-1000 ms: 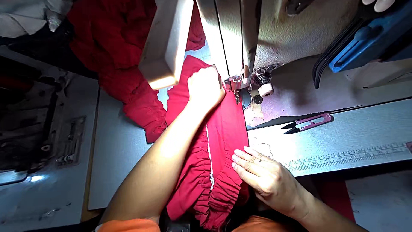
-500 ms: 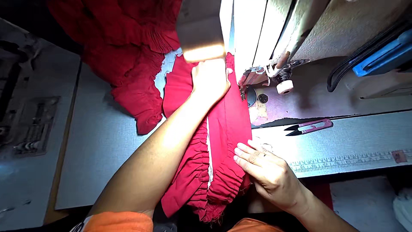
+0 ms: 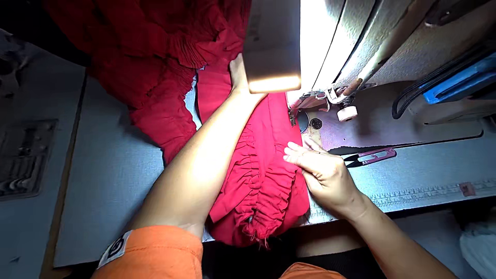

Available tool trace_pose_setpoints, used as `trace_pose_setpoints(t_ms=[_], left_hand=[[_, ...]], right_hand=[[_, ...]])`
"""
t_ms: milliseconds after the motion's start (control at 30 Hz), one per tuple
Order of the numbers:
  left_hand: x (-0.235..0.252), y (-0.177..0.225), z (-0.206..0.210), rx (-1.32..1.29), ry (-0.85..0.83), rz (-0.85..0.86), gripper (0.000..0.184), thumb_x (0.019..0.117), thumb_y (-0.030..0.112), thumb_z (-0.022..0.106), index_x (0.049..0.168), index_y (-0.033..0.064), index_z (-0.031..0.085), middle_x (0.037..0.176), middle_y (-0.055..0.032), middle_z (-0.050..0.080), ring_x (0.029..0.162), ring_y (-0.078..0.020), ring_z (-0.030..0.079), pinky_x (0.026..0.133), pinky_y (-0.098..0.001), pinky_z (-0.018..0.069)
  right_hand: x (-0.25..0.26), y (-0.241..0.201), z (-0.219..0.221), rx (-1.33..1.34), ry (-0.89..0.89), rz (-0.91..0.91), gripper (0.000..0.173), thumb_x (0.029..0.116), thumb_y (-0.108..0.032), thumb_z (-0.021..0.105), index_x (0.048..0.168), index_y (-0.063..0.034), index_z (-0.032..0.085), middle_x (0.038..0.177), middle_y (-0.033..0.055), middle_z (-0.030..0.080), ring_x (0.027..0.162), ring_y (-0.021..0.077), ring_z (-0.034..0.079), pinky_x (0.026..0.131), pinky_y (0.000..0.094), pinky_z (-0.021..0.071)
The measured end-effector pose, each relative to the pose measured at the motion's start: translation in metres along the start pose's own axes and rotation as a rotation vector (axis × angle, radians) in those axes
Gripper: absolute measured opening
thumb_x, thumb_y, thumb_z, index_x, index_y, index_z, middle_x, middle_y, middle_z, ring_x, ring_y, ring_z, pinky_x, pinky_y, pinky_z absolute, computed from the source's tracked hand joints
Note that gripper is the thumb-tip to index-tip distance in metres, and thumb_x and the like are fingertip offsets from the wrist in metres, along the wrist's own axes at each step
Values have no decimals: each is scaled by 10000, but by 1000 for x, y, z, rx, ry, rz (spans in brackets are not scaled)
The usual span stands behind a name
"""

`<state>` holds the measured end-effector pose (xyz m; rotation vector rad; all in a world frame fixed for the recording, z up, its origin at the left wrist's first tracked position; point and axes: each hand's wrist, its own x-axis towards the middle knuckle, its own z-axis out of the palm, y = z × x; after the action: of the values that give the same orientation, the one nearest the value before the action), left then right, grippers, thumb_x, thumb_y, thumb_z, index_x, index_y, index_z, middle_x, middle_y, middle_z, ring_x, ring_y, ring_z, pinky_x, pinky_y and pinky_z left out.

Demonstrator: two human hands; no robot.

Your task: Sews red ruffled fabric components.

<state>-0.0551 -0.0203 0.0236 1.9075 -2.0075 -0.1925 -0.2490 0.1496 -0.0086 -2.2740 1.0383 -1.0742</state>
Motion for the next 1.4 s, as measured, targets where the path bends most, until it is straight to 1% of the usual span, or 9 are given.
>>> trace_pose_setpoints(t_ms=[267, 400, 500, 633, 733, 800, 900, 1167, 1400], left_hand=[[11, 10, -15, 40, -72, -44, 516, 868, 398, 718, 1191, -1, 665, 1206, -262, 678, 1169, -456, 636, 887, -678, 471], [-11, 5, -34, 32, -180, 37, 398, 1002, 311, 612, 1224, -17, 645, 1205, -267, 671, 1190, -458, 624, 930, -669, 465], [-84, -1, -60, -70, -133, 301, 437, 1062, 322, 490, 1318, -16, 597, 1299, -230, 622, 1272, -386, 580, 1068, -573, 445], [-219, 4, -69, -62, -88, 494, 619, 932, 642, 546, 1057, 58, 710, 1129, -127, 674, 1173, -296, 611, 1012, -484, 496], [-254, -12, -49, 3, 42, 589, 360, 1008, 321, 576, 938, 1, 724, 977, -156, 738, 1091, -316, 706, 1137, -503, 443], [-263, -24, -61, 0, 168, 655, 394, 1059, 268, 506, 781, 33, 658, 708, -93, 642, 757, -249, 690, 936, -444, 563], [-298, -22, -117, 72, 185, 670, 509, 1090, 347, 430, 654, 95, 506, 521, -51, 451, 484, -229, 513, 492, -382, 415], [-336, 19, -149, 282, 226, 793, 325, 1061, 170, 482, 776, 71, 603, 560, -41, 445, 475, -211, 421, 501, -337, 346], [-341, 28, -141, 293, 204, 853, 261, 1050, 108, 492, 865, 33, 660, 569, -37, 448, 479, -203, 398, 503, -332, 324]], right_hand=[[15, 5, 2, -5, 57, 31, 290, 935, 22, 544, 1071, -21, 797, 1164, 99, 770, 1223, 193, 680, 1141, 375, 455], [16, 6, 2, -10, 47, 21, 294, 939, 19, 543, 1089, -21, 793, 1172, 97, 768, 1207, 202, 689, 1128, 383, 463], [16, 6, 1, -18, 29, 18, 285, 951, 7, 553, 1092, -36, 797, 1175, 89, 767, 1206, 205, 687, 1139, 406, 446], [17, 9, 2, -40, 42, -6, 267, 946, -1, 567, 1078, -35, 797, 1164, 94, 770, 1188, 216, 696, 1143, 433, 444], [17, 11, 1, -76, 14, -28, 280, 958, -20, 556, 1103, -44, 795, 1181, 95, 765, 1191, 221, 697, 1163, 453, 418], [19, 15, 1, -78, 8, -78, 271, 954, -23, 563, 1088, -45, 796, 1162, 97, 771, 1172, 224, 706, 1172, 469, 404], [20, 20, -3, -51, -20, -146, 257, 955, -18, 576, 1084, -48, 796, 1159, 96, 772, 1175, 229, 704, 1202, 497, 363], [19, 10, 5, -91, 90, -311, 254, 932, -21, 597, 1079, -70, 797, 1149, 83, 771, 1164, 204, 704, 1162, 469, 429], [-4, -24, -5, -16, 46, -313, 131, 915, -115, 674, 923, -94, 803, 990, 59, 761, 1005, 189, 700, 924, 393, 539]])
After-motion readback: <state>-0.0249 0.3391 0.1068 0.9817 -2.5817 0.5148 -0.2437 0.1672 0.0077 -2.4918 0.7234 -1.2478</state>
